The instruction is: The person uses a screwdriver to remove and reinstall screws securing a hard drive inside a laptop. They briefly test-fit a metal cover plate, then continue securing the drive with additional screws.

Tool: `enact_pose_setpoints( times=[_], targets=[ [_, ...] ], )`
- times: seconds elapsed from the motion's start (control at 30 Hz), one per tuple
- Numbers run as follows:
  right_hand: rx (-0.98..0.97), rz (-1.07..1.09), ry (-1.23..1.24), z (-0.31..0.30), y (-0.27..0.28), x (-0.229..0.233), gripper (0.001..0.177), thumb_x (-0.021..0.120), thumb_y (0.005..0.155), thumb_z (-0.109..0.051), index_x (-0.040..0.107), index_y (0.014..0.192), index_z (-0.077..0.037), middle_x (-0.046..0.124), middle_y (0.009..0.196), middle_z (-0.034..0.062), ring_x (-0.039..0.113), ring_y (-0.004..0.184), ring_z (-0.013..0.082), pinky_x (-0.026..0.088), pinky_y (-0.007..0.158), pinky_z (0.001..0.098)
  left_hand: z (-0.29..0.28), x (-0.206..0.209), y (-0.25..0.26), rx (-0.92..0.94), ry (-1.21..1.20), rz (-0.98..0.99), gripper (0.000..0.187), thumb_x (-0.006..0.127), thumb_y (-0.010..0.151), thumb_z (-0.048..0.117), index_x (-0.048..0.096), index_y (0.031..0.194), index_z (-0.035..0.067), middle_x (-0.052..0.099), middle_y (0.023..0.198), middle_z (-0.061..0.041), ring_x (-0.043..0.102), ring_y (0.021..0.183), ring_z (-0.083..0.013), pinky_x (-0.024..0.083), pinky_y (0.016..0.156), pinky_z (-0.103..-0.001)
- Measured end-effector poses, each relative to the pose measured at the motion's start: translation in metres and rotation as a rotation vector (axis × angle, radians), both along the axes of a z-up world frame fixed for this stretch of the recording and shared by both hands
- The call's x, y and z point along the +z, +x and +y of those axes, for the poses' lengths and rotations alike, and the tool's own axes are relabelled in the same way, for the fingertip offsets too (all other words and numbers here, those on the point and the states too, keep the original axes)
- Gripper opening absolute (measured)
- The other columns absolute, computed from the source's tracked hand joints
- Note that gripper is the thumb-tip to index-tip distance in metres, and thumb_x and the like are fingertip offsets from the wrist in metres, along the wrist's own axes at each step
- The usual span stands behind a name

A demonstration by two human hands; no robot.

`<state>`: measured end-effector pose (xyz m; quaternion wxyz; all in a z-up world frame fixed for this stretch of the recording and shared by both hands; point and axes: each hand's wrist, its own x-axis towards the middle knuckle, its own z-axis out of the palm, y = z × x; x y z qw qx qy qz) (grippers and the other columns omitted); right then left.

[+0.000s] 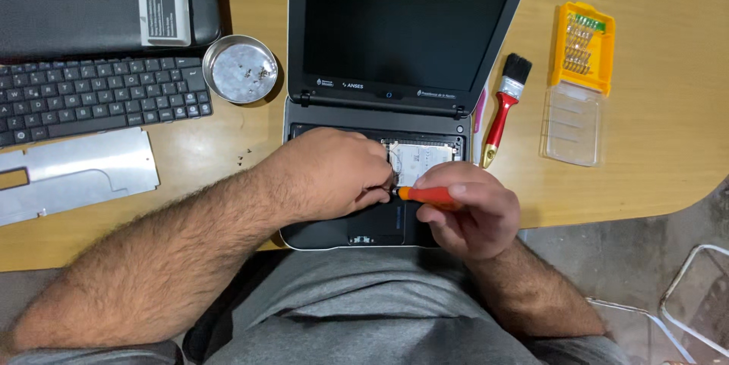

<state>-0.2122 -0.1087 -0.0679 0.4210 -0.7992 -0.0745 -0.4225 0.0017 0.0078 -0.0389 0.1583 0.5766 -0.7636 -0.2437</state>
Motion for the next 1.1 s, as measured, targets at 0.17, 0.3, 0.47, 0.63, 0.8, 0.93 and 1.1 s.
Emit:
enact_pose_setpoints(
  times=[0.17, 0.3, 0.47, 0.63, 0.8, 0.93, 1.1],
  targets=[
    [-0.003, -0.01, 0.005, 0.003, 0.0, 0.001, 0.037, 0.074, 0.091, -0.01, 0.049, 0.117, -0.003, 0.072, 0.091, 0.0247, 0.076, 0.076, 0.0367, 0.064, 0.066, 0.0458, 0.004, -0.003, -0.002, -0.001, -0.092, 0.0, 0.009, 0.069, 0.096, 0.026, 0.073, 0.095, 0.018, 0.07, 0.087, -0.005, 0.071, 0.088, -0.0291, 0.061, 0.074, -0.042],
    [-0.026, 0.024, 0.007, 0.006, 0.001, 0.005, 0.038, 0.074, 0.091, -0.012, 0.048, 0.117, -0.004, 0.073, 0.091, 0.022, 0.075, 0.075, 0.0342, 0.063, 0.064, 0.0451, 0.005, -0.004, -0.004, 0.007, -0.143, 0.005, 0.009, 0.071, 0.095, 0.025, 0.072, 0.095, 0.017, 0.07, 0.087, -0.005, 0.071, 0.089, -0.0288, 0.061, 0.075, -0.042],
    [-0.044, 0.013, 0.022, 0.003, -0.002, -0.005, 0.041, 0.075, 0.089, -0.01, 0.046, 0.117, -0.003, 0.072, 0.091, 0.0228, 0.075, 0.077, 0.0339, 0.063, 0.066, 0.0444, 0.005, -0.004, -0.003, -0.006, -0.12, 0.008, 0.011, 0.073, 0.094, 0.029, 0.072, 0.096, 0.018, 0.069, 0.086, -0.004, 0.071, 0.089, -0.0276, 0.061, 0.076, -0.042],
    [-0.039, -0.099, 0.071, 0.003, 0.001, 0.0, 0.038, 0.07, 0.093, -0.012, 0.043, 0.119, -0.006, 0.071, 0.09, 0.0221, 0.075, 0.077, 0.0321, 0.064, 0.068, 0.0419, 0.002, -0.004, -0.004, -0.005, -0.053, 0.056, 0.016, 0.071, 0.095, 0.031, 0.073, 0.097, 0.016, 0.071, 0.087, -0.005, 0.071, 0.09, -0.0278, 0.061, 0.077, -0.041],
    [-0.031, -0.103, 0.041, 0.001, 0.0, 0.005, 0.037, 0.068, 0.096, -0.013, 0.041, 0.119, -0.007, 0.069, 0.091, 0.0224, 0.076, 0.078, 0.0321, 0.065, 0.067, 0.0415, 0.0, -0.004, -0.002, 0.007, -0.032, 0.135, 0.016, 0.07, 0.095, 0.033, 0.07, 0.096, 0.017, 0.071, 0.089, -0.004, 0.071, 0.093, -0.0294, 0.061, 0.078, -0.044],
    [-0.028, -0.124, 0.061, 0.002, 0.0, 0.005, 0.038, 0.07, 0.094, -0.014, 0.042, 0.119, -0.008, 0.071, 0.093, 0.0226, 0.076, 0.08, 0.0321, 0.065, 0.069, 0.0413, 0.001, -0.004, 0.0, 0.009, -0.04, 0.147, 0.019, 0.069, 0.096, 0.036, 0.069, 0.093, 0.017, 0.07, 0.087, -0.005, 0.071, 0.093, -0.0301, 0.06, 0.08, -0.044],
    [0.017, -0.114, 0.065, -0.003, -0.008, -0.001, 0.042, 0.073, 0.09, -0.011, 0.043, 0.12, -0.007, 0.071, 0.092, 0.0257, 0.076, 0.079, 0.0366, 0.065, 0.067, 0.0442, -0.001, -0.008, -0.002, 0.007, -0.051, 0.172, 0.021, 0.068, 0.096, 0.036, 0.067, 0.093, 0.016, 0.07, 0.088, -0.007, 0.071, 0.094, -0.0321, 0.06, 0.081, -0.047]
  ],
)
